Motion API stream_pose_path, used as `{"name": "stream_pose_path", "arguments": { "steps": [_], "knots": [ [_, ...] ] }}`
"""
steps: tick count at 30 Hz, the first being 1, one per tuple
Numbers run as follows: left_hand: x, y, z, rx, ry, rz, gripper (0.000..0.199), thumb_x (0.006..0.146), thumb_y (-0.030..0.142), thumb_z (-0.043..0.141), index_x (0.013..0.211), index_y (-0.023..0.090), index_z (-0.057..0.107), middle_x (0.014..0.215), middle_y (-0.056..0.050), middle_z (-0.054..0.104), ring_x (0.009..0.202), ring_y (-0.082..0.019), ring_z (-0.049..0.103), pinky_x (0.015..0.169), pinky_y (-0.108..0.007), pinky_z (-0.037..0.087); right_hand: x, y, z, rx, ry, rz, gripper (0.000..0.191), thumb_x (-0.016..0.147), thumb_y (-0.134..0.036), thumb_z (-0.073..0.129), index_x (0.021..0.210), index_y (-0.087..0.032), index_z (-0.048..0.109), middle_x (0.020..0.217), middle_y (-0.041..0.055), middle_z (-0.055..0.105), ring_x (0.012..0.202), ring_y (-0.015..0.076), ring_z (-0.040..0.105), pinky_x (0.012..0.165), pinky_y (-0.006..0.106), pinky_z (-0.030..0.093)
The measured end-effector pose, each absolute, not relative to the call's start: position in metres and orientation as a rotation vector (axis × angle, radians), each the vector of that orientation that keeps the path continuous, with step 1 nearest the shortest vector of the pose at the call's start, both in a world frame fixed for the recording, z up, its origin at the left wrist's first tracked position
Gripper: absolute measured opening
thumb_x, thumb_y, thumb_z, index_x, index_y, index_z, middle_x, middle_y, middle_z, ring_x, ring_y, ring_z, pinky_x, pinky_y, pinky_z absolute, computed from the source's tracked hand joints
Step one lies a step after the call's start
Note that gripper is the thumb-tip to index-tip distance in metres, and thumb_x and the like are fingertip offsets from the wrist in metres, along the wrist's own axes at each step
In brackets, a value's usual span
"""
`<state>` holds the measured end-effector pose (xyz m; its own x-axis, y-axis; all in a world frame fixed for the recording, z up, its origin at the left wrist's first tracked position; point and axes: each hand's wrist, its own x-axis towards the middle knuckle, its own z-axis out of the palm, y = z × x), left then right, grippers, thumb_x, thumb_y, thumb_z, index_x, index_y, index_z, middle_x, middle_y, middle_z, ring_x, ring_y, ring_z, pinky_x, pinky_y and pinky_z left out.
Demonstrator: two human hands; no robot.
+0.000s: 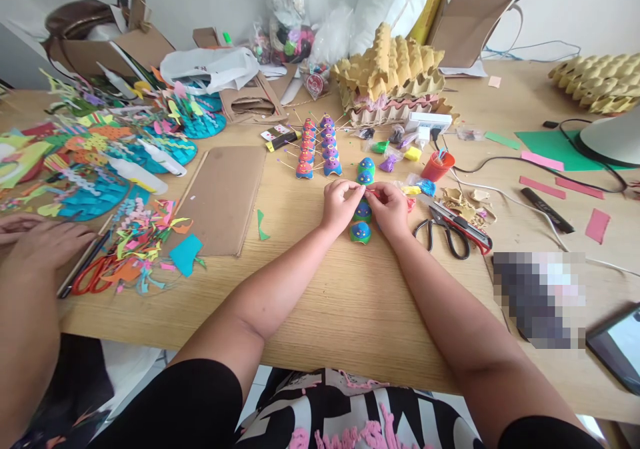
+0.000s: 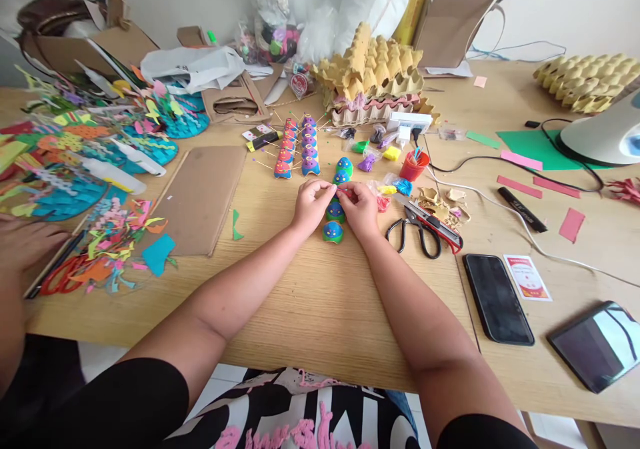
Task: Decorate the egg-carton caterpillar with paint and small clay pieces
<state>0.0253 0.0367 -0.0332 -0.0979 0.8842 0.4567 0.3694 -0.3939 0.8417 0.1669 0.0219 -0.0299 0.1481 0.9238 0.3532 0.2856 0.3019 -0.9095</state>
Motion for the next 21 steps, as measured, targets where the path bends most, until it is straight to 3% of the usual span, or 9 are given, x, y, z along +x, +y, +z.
{"name": "stream_pose_path", "arguments": {
  "steps": [6, 17, 21],
  "knots": [
    [0.025, 0.041, -0.04, 1.66, 1.376, 1.537, 0.012, 0.091, 0.027, 0.075, 0.08, 0.023, 0.072, 0.093, -0.003, 0.078, 0.101, -0.021, 0.071, 0.103, -0.036, 0.049, 0.169, 0.024, -0.032, -1.207, -1.402, 0.673, 0.023, 0.084, -0.031, 0.073, 0.104, -0.022, 0.079, 0.083, 0.0019, 0.07, 0.071, 0.0157, 0.057, 0.07, 0.034, 0.049],
    [0.025, 0.045, -0.044, 1.611, 1.321, 1.541, 0.016, 0.096, 0.029, 0.067, 0.086, 0.022, 0.076, 0.095, -0.005, 0.08, 0.1, -0.021, 0.072, 0.099, -0.036, 0.054, 0.168, 0.025, -0.032, -1.179, -1.284, 0.8, 0.02, 0.084, -0.042, 0.075, 0.09, -0.022, 0.076, 0.085, 0.004, 0.075, 0.075, 0.0183, 0.061, 0.072, 0.036, 0.051],
    [0.024, 0.04, -0.039, 1.682, 1.285, 1.507, 0.012, 0.096, 0.024, 0.066, 0.096, 0.023, 0.078, 0.105, -0.004, 0.082, 0.109, -0.021, 0.072, 0.106, -0.038, 0.051, 0.169, 0.024, -0.029, -1.179, -1.255, 0.819, 0.021, 0.084, -0.043, 0.074, 0.086, -0.022, 0.072, 0.079, 0.0022, 0.07, 0.071, 0.0166, 0.057, 0.069, 0.034, 0.048]
  ]
}}
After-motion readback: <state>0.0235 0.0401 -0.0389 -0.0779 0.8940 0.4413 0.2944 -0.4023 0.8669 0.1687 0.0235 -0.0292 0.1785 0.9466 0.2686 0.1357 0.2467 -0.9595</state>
